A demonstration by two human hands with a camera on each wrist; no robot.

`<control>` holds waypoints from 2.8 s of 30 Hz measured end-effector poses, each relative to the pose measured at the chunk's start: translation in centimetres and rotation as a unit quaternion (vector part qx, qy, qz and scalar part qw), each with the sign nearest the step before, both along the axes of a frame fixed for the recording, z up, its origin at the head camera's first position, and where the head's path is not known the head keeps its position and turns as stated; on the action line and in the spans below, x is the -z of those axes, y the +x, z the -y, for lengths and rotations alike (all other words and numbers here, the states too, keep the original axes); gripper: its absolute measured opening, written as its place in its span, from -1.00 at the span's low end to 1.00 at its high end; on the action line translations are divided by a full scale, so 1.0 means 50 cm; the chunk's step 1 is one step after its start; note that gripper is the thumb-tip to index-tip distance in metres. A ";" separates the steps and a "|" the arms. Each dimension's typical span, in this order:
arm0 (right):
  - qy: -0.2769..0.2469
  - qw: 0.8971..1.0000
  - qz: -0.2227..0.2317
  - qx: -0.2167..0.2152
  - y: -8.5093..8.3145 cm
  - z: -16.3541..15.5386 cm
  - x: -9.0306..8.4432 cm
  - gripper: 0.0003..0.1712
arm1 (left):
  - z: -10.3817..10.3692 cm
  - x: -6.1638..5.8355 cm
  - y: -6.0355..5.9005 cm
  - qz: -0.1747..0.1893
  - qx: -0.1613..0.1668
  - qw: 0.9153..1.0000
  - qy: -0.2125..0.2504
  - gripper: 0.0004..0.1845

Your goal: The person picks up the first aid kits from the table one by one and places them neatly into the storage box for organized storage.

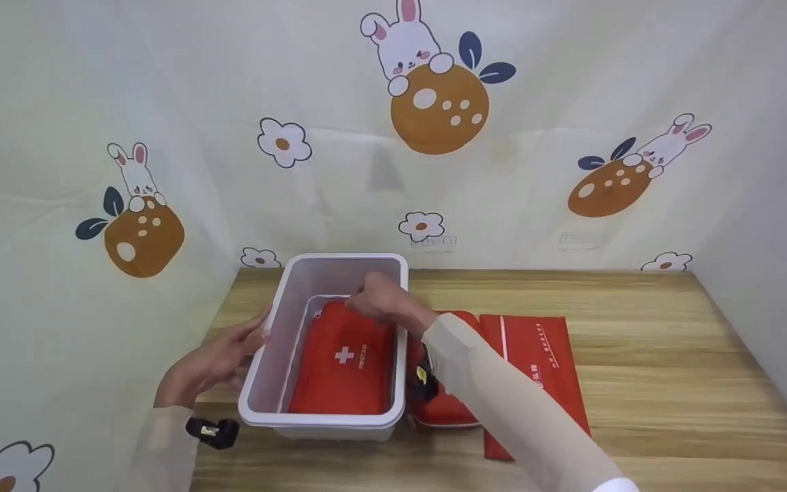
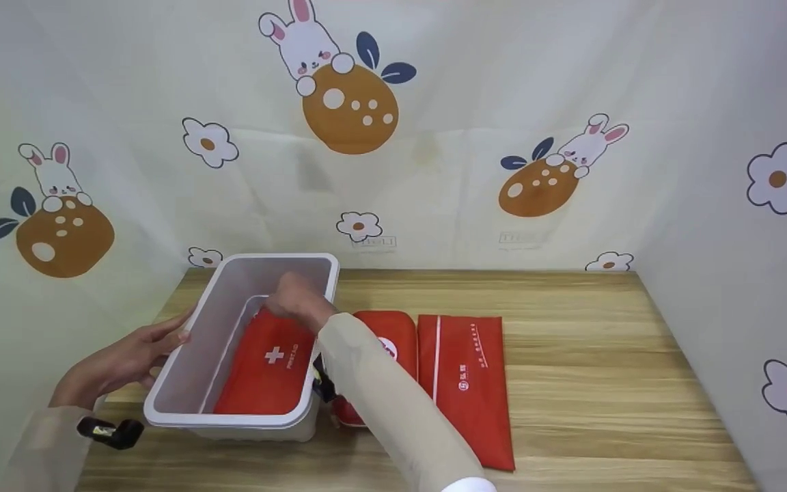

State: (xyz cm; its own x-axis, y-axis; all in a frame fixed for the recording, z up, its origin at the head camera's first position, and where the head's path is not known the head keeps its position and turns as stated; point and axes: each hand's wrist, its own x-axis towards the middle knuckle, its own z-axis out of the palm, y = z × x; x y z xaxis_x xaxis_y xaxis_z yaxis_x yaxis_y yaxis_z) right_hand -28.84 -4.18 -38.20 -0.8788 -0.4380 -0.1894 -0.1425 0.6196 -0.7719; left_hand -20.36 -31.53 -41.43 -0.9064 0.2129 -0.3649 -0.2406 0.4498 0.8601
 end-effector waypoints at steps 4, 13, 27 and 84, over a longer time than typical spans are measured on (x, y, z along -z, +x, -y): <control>-0.096 0.995 0.001 -0.005 0.012 -0.022 -0.002 -0.82 | 0.000 0.001 0.002 -0.002 0.006 1.000 0.013 -0.23; -0.135 0.989 -0.045 0.049 0.041 -0.069 0.003 -0.80 | 0.000 0.001 0.002 -0.004 0.000 1.000 0.004 -0.23; -0.059 0.962 -0.266 0.029 0.047 -0.148 0.070 -0.82 | 0.000 0.003 -0.002 0.017 -0.013 1.000 0.003 -0.22; 0.159 0.948 -0.145 0.236 0.097 -0.473 0.225 -0.39 | 0.007 0.006 -0.004 0.010 0.005 1.000 0.010 -0.23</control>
State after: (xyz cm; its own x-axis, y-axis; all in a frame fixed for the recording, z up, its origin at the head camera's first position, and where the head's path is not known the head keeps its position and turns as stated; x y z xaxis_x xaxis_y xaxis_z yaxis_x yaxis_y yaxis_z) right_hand -23.99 19.47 -49.46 -0.9979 0.0553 0.0338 0.0306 0.8617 -0.5065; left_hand -20.55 -31.90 -41.72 -0.8967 0.2294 -0.3786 -0.2534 0.4352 0.8639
